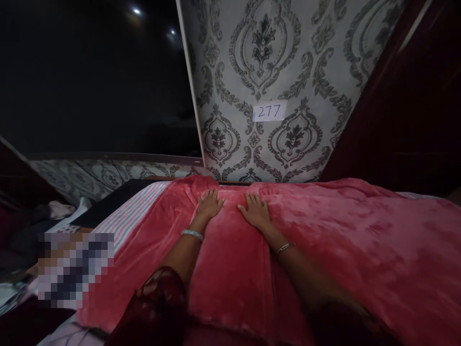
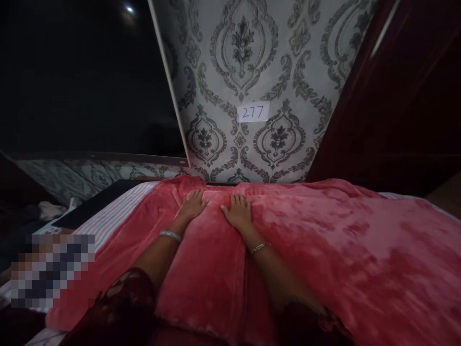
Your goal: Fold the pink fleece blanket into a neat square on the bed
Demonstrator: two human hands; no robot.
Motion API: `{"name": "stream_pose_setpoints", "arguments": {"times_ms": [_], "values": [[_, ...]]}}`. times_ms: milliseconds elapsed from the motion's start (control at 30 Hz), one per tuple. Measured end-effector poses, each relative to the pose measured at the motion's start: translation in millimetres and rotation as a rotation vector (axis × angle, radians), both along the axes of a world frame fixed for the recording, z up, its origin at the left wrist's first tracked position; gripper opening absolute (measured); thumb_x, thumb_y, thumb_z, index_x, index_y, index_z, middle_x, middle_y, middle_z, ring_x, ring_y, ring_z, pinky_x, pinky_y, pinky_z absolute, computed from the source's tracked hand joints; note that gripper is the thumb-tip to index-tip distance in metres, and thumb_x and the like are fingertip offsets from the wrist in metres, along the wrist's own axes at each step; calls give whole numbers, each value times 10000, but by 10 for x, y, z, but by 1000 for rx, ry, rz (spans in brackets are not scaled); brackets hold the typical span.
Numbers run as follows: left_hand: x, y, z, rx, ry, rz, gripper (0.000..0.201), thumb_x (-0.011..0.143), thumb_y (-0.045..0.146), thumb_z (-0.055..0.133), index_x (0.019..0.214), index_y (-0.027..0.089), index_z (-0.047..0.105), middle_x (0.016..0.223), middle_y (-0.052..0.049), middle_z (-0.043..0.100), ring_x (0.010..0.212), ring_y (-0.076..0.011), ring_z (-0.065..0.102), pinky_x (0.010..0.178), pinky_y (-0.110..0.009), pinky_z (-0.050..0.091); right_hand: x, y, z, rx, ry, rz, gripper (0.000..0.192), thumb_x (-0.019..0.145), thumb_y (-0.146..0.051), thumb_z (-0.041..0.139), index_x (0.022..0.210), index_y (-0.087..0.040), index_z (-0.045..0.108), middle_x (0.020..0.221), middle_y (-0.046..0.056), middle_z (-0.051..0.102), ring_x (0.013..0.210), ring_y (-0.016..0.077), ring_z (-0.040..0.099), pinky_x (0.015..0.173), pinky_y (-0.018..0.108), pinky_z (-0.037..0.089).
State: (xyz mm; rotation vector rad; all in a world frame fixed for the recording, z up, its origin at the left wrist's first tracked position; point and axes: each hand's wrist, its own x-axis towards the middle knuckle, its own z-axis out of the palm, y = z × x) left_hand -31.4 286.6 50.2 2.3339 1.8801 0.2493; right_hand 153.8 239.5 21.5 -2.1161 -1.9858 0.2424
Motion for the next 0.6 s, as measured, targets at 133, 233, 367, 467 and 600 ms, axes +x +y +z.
{"name": "stream_pose_setpoints", "arguments": {"times_ms": [133,233,367,467,600], "values": [[-50,82,-73,-45,36,7,698,984,543,258,1566,158,269,1648,-113,212,1531,-283,146,1214,-546,189,21,27,-9,-13,15,0,751,987,-582,243,1573,-113,252,1642,116,210,1523,266,119,1201,526,144],[-42,134,-56,-64,46,18,721,979,536,259,1571,125,241,1652,-124,182,1537,-276,115,1220,-533,184,9,31,12,-18,26,-7,761,986,-596,231,1578,-118,233,1647,117,188,1527,258,99,1205,526,120],[-39,166,-63,-89,44,16,720,979,534,244,1577,134,219,1657,-110,160,1537,-269,114,1220,-548,170,5,29,18,-15,45,-10,756,986,-596,235,1578,-127,240,1646,121,189,1529,258,96,1207,522,119],[-44,180,-90,-76,51,12,713,981,542,237,1575,148,234,1656,-107,173,1536,-264,119,1222,-538,177,26,26,53,-12,77,-3,742,988,-585,245,1577,-133,247,1647,113,190,1530,254,96,1210,521,118],[-56,164,-40,-64,49,5,707,980,543,261,1571,155,249,1652,-123,178,1533,-271,123,1218,-525,204,58,-39,211,-88,122,-9,726,996,-551,260,1581,-124,220,1652,111,168,1530,245,100,1212,528,123]]}}
